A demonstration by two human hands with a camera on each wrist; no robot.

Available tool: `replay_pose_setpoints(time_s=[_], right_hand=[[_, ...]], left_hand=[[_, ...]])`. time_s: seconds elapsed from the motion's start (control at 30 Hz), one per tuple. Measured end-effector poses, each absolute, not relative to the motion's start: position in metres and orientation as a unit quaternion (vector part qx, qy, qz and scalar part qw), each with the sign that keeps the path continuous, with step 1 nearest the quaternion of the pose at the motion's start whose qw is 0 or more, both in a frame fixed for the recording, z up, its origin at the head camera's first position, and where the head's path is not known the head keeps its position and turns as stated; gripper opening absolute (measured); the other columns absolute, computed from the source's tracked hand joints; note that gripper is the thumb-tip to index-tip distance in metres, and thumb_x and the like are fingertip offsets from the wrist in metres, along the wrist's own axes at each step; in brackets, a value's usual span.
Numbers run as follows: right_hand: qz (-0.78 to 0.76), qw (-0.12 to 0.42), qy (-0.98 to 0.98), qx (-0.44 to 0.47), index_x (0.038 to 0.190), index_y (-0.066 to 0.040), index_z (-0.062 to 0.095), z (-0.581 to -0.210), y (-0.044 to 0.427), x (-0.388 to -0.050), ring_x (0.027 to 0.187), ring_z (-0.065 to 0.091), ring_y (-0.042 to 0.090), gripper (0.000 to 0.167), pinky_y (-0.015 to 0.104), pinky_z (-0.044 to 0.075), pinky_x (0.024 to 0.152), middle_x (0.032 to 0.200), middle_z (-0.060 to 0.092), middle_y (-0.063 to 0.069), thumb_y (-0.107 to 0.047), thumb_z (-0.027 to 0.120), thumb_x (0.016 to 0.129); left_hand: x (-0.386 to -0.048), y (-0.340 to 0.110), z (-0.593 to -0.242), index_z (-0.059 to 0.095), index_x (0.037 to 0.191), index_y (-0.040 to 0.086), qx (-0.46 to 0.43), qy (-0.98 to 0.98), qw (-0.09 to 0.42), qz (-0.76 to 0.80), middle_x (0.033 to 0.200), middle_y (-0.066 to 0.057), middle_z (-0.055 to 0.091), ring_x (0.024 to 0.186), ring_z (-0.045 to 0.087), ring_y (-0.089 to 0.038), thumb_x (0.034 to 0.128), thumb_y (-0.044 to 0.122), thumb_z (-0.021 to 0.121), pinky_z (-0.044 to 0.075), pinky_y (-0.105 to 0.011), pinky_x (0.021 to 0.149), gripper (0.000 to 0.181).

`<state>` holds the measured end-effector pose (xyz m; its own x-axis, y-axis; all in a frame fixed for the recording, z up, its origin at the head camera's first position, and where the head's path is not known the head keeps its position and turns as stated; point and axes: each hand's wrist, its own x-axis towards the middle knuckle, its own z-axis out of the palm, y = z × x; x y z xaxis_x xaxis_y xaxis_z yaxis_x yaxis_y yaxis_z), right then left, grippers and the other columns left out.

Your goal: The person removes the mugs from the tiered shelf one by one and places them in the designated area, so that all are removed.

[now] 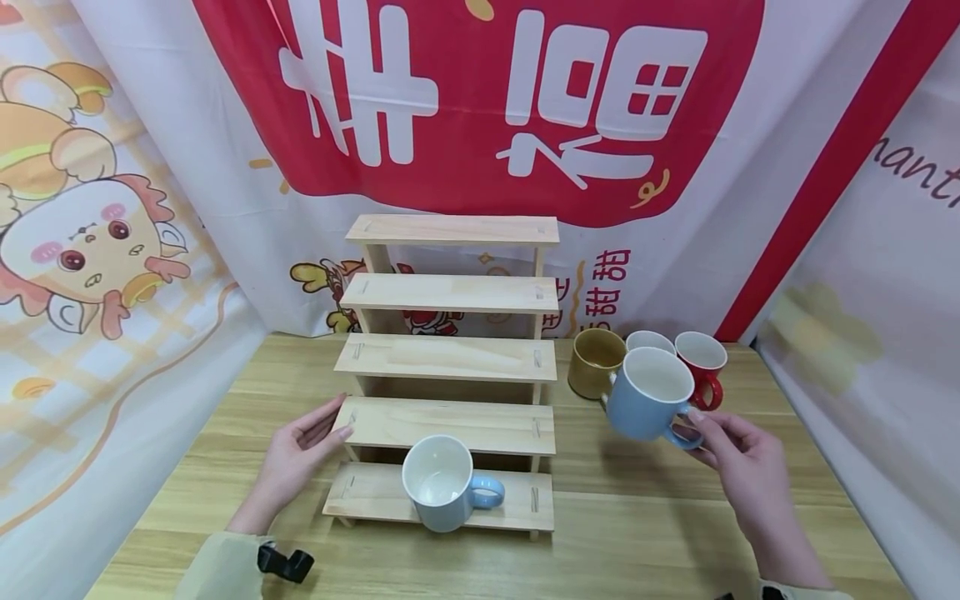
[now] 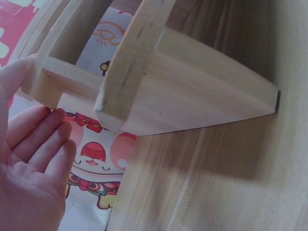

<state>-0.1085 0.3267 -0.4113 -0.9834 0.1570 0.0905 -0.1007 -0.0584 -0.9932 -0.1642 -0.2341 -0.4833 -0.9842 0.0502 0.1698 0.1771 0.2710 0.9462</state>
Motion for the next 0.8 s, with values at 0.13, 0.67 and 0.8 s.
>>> replay_pose_setpoints(time_s=[0.13,0.67,0.8], right_hand=[[0.725,0.089,-0.681,-0.049,0.104,-0.002,0.076,-0.424,0.330,-0.109,0.087,0.075,0.014,0.016,0.028,0.062,0.073,0.097,0.077,0.001,-0.013,0.066,0.102],[0.687,0.074,-0.712,-0.125,0.107,-0.004,0.078,-0.469,0.333,-0.112,0.084,0.073,0.009,0.021,0.024,0.062,0.073,0.092,0.077,-0.003,-0.022,0.070,0.099],[0.679,0.079,-0.716,-0.139,0.109,-0.004,0.078,-0.474,0.332,-0.112,0.083,0.073,0.008,0.024,0.025,0.062,0.072,0.092,0.077,-0.004,-0.024,0.072,0.098]], left_hand=[[-0.164,-0.234,-0.483,0.055,0.145,0.007,-0.070,-0.795,0.053,-0.601,0.151,-0.004,0.050,0.137,0.047,-0.022,0.0895,0.034,0.081,0.041,-0.023,0.108,0.067],[-0.164,-0.234,-0.482,0.054,0.146,0.007,-0.064,-0.799,0.050,-0.596,0.151,-0.005,0.049,0.137,0.047,-0.023,0.0897,0.034,0.080,0.040,-0.023,0.107,0.067],[-0.164,-0.234,-0.482,0.054,0.146,0.006,-0.066,-0.798,0.050,-0.597,0.152,-0.007,0.049,0.138,0.046,-0.026,0.0905,0.033,0.080,0.040,-0.023,0.108,0.067]])
